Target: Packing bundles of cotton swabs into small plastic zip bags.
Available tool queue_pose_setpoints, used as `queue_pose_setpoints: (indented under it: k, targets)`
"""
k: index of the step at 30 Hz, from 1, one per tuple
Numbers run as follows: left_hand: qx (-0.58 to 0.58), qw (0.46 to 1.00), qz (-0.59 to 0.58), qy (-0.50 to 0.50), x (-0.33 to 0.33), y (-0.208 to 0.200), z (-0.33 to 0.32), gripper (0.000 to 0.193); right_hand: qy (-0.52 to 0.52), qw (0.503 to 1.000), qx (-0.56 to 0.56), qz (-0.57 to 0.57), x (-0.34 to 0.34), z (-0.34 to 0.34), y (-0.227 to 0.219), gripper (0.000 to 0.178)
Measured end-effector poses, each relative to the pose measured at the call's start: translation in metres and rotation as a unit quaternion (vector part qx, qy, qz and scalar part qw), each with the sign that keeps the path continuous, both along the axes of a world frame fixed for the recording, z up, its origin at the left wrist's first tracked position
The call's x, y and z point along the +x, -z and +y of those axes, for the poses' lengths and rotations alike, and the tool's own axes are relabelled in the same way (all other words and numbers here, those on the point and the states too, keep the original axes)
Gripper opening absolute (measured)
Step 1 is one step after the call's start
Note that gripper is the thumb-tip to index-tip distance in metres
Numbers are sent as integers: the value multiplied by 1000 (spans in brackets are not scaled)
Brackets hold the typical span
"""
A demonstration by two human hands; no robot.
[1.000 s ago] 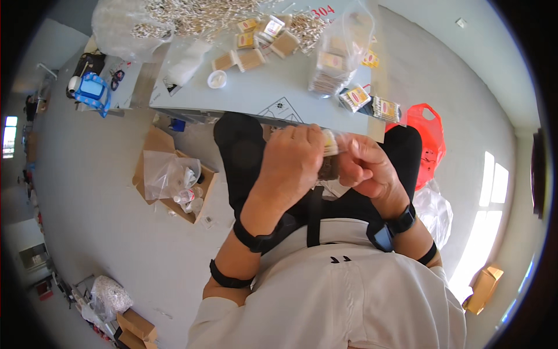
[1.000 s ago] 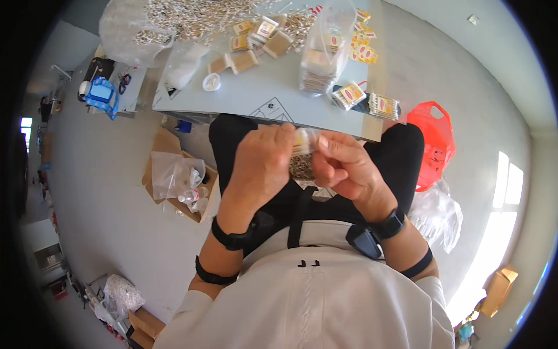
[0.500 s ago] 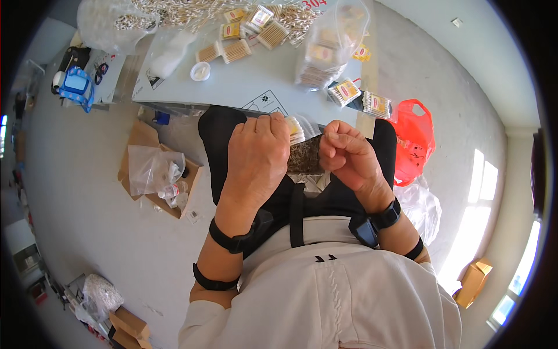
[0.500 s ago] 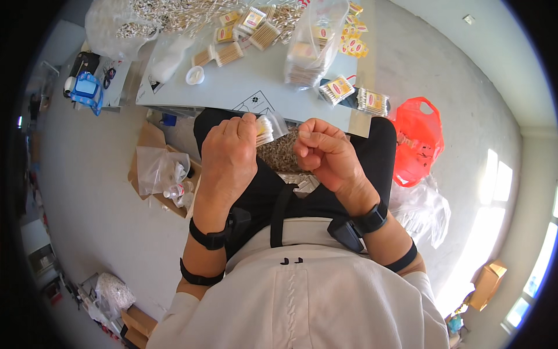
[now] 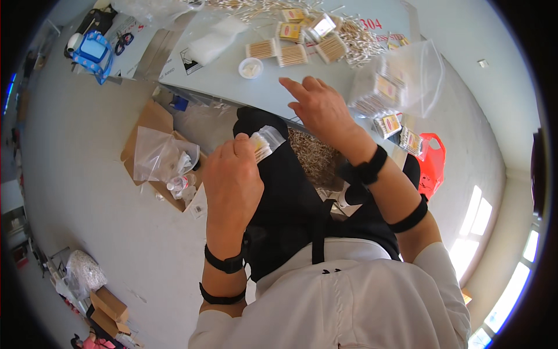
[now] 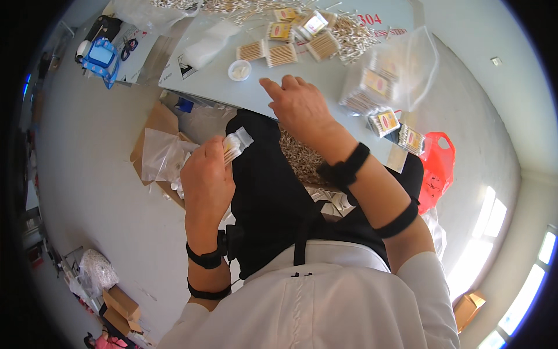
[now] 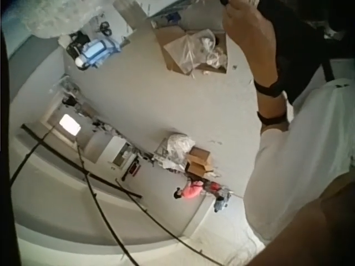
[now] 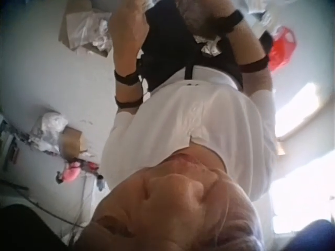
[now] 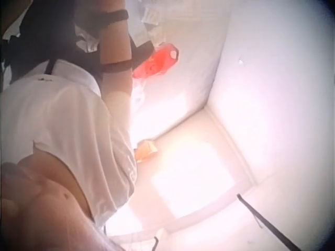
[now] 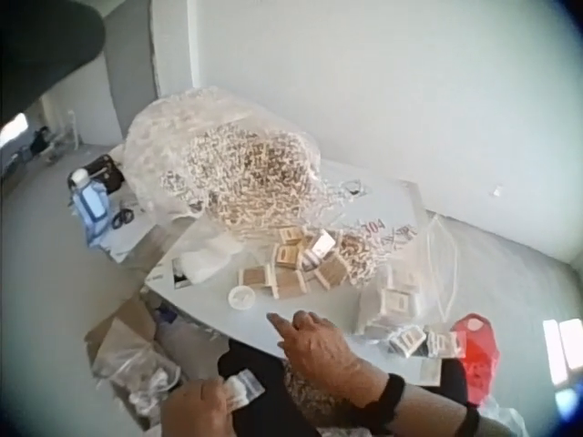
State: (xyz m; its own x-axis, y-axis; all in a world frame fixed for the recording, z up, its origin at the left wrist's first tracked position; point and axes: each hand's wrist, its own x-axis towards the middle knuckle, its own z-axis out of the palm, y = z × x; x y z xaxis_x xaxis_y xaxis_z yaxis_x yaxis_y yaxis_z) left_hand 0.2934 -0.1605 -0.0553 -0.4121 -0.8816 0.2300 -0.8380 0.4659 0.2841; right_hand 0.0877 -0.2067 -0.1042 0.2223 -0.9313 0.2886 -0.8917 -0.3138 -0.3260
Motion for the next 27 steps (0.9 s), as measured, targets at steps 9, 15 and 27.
queue_pose_setpoints:
  k: [9,15,27]
  targets:
    - [54,997,2,-47,32,20,-15,22,-45,996,29,64,42,-86,39,39]
    - [41,998,-3,-51,39,28,-24,25,-55,984,63,156,48,-100,48,24]
    - [2,999,35,-38,31,8,-10,27,-43,651,434,-621,13,-9,-45,18]
